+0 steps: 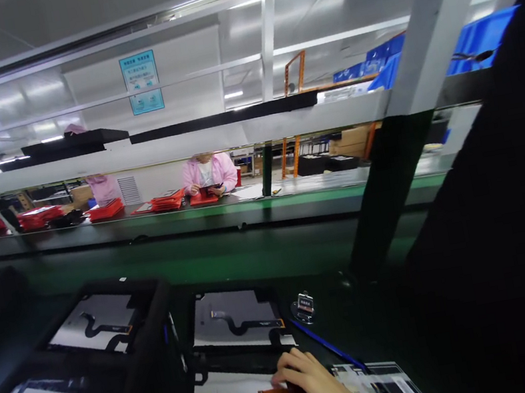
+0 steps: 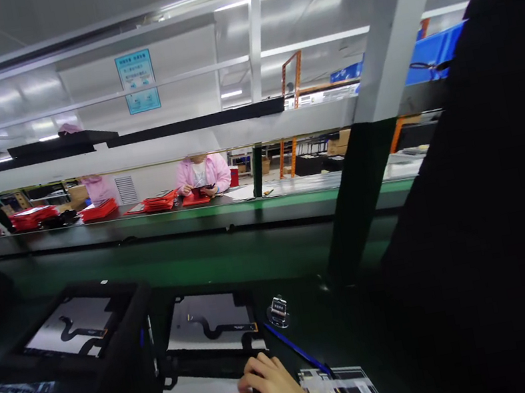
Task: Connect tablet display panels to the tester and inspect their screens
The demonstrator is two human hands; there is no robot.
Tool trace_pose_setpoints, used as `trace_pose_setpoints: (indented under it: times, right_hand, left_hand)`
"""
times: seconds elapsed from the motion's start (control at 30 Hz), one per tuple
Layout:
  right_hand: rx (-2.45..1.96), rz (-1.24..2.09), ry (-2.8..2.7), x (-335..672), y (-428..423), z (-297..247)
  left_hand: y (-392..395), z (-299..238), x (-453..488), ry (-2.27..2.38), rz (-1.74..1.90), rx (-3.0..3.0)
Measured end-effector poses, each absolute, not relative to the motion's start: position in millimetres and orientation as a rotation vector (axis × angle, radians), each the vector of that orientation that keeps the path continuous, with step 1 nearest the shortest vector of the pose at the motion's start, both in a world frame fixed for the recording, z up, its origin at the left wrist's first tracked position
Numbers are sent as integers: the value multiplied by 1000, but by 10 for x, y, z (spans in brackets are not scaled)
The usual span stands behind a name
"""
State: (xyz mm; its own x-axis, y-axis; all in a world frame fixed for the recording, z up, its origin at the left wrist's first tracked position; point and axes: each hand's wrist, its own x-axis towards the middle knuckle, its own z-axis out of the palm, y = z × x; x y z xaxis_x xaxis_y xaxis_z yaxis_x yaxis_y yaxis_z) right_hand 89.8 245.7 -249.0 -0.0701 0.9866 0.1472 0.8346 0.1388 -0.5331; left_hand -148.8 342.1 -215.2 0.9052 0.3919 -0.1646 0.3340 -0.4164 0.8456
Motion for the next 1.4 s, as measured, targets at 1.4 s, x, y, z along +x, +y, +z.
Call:
trace_pose_setpoints:
  times: [1.4]
  right_hand:
    - [-1109,1079,-1144,1004,2441,-2630]
  left_hand:
    - [3470,-2502,-596,525,325,1657]
